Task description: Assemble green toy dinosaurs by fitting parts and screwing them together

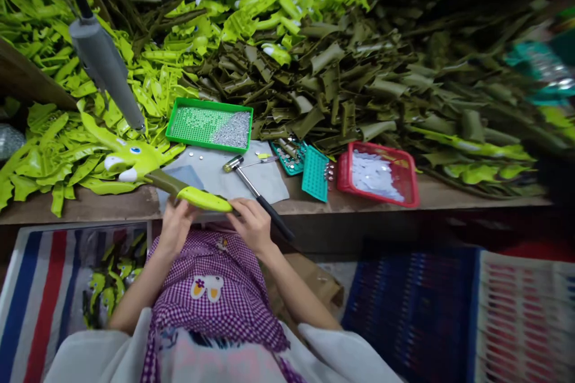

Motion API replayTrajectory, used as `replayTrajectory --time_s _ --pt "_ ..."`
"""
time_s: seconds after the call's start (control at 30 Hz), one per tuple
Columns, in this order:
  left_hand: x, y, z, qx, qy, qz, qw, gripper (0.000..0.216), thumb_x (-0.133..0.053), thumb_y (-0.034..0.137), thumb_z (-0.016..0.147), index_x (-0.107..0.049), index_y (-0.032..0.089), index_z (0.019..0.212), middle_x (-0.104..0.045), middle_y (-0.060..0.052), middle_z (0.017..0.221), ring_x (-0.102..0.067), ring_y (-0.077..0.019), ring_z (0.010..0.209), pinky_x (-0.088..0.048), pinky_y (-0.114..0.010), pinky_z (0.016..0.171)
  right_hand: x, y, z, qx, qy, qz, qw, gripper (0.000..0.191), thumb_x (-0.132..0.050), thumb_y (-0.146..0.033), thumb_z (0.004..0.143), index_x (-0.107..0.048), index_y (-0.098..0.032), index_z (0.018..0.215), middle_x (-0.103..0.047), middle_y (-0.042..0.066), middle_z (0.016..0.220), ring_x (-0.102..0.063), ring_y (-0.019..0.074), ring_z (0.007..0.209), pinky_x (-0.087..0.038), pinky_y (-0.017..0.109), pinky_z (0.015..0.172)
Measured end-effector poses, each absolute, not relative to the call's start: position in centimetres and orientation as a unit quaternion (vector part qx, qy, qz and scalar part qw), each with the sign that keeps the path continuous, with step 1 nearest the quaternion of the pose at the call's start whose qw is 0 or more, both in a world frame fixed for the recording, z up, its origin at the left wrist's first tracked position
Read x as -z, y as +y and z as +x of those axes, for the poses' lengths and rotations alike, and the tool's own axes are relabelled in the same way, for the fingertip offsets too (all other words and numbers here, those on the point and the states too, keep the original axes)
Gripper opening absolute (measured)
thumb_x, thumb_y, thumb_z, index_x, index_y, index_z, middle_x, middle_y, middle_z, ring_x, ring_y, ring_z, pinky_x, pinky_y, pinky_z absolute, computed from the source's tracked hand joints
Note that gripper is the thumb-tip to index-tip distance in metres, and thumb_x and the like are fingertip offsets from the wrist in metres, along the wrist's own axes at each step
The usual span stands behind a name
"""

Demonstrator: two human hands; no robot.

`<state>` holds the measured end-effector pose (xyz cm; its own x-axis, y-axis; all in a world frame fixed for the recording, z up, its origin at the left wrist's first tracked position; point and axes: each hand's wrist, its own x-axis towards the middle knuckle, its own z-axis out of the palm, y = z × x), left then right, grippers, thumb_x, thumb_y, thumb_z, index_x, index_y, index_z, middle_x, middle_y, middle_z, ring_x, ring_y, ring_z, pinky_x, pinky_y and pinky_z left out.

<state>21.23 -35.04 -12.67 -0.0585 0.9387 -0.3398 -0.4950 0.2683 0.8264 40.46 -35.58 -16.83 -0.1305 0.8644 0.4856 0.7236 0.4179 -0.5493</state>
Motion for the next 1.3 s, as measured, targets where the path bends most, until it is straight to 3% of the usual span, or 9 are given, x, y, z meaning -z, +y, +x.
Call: replayTrajectory --time_s 0.17,0.37,0.47,0.6,0.73,0.83,1.0,1.1,1.3 --pt "13.2 -33.1 21.1 -0.591 0.458 0.13 0.651 0.053 -0.073 0.02 0.069 -0.047 0.027 0.115 -0.067 -0.005 0.114 -0.065 -0.0207 0.104 -0.047 -0.04 0.094 16.5 -34.8 39.6 -0.071 -0.8 -0.533 0.266 0.021 -0.055 -0.027 0.088 -0.063 -0.02 0.106 -0.067 0.008 0.095 -0.06 0.0235 0.091 -0.046 0.038 0.077" --pt "14.6 -32.4 18.0 -0.672 0.455 0.108 0.575 0.025 -0.072 0.025 0.072 -0.056 0.02 0.089 -0.07 -0.006 0.107 -0.062 -0.019 0.109 -0.046 -0.036 0.097 13.4 -33.0 41.3 -0.203 -0.827 -0.506 0.141 0.019 -0.06 -0.031 0.086 -0.061 -0.022 0.103 -0.065 0.006 0.091 -0.059 0.0241 0.089 -0.048 0.039 0.077" --pt "15.1 -32.1 17.2 -0.656 0.483 0.104 0.57 0.022 -0.073 0.027 0.071 -0.056 0.018 0.082 -0.072 -0.007 0.097 -0.065 -0.0202 0.103 -0.048 -0.038 0.094 10.2 -32.7 40.8 -0.246 -0.796 -0.499 0.236 0.016 -0.054 -0.032 0.089 -0.063 -0.025 0.101 -0.067 0.006 0.095 -0.063 0.022 0.09 -0.052 0.038 0.079" --pt "15.4 -32.0 17.3 -0.644 0.488 0.096 0.581 0.021 -0.073 0.026 0.069 -0.057 0.017 0.079 -0.073 -0.006 0.09 -0.067 -0.0216 0.099 -0.049 -0.04 0.093 6.8 -27.9 35.7 -0.153 -0.637 -0.529 0.54 0.033 -0.032 -0.035 0.098 -0.057 -0.026 0.118 -0.063 0.008 0.109 -0.062 0.0215 0.106 -0.053 0.043 0.089" --pt "15.3 -32.0 16.9 -0.627 0.485 0.085 0.604 0.025 -0.073 0.027 0.069 -0.06 0.017 0.087 -0.073 -0.007 0.092 -0.067 -0.0222 0.1 -0.049 -0.041 0.094 6.0 -17.4 29.1 -0.205 -0.68 -0.423 0.563 0.054 -0.042 -0.055 0.091 -0.041 -0.024 0.134 -0.05 0.009 0.134 -0.046 0.0252 0.131 -0.046 0.05 0.1" --pt "15.2 -31.9 16.6 -0.611 0.482 0.082 0.622 0.03 -0.075 0.029 0.068 -0.061 0.016 0.092 -0.073 -0.008 0.092 -0.066 -0.0229 0.102 -0.048 -0.041 0.095 5.1 -11.2 25.9 -0.279 -0.686 -0.37 0.561 0.071 -0.048 -0.065 0.082 -0.038 -0.019 0.136 -0.047 0.009 0.137 -0.039 0.0242 0.136 -0.039 0.046 0.108" --pt "15.1 -31.7 16.6 -0.624 0.488 0.056 0.608 0.032 -0.078 0.03 0.066 -0.061 0.015 0.09 -0.073 -0.009 0.092 -0.067 -0.0239 0.102 -0.048 -0.041 0.096 3.4 -9.5 25.2 -0.365 -0.7 -0.31 0.529 0.054 -0.058 -0.062 0.075 -0.059 -0.017 0.105 -0.063 0.0 0.096 -0.062 0.0163 0.1 -0.053 0.035 0.084" --pt "15.1 -31.6 16.6 -0.613 0.488 0.044 0.619 0.03 -0.077 0.03 0.067 -0.061 0.017 0.089 -0.073 -0.009 0.094 -0.067 -0.0242 0.103 -0.047 -0.042 0.096 4.4 -10.1 27.0 -0.366 -0.66 -0.356 0.55 0.047 -0.068 -0.054 0.071 -0.06 -0.018 0.099 -0.06 -0.002 0.084 -0.062 0.0121 0.082 -0.054 0.03 0.071" --pt "15.2 -31.3 16.6 -0.595 0.5 0.05 0.627 0.03 -0.076 0.032 0.066 -0.065 0.015 0.089 -0.073 -0.011 0.094 -0.067 -0.0268 0.101 -0.049 -0.043 0.093 8.1 -7.1 29.3 -0.407 -0.575 -0.431 0.564 0.042 -0.058 -0.059 0.077 -0.06 -0.018 0.089 -0.051 -0.006 0.056 -0.051 0.008 0.047 -0.045 0.025 0.049"
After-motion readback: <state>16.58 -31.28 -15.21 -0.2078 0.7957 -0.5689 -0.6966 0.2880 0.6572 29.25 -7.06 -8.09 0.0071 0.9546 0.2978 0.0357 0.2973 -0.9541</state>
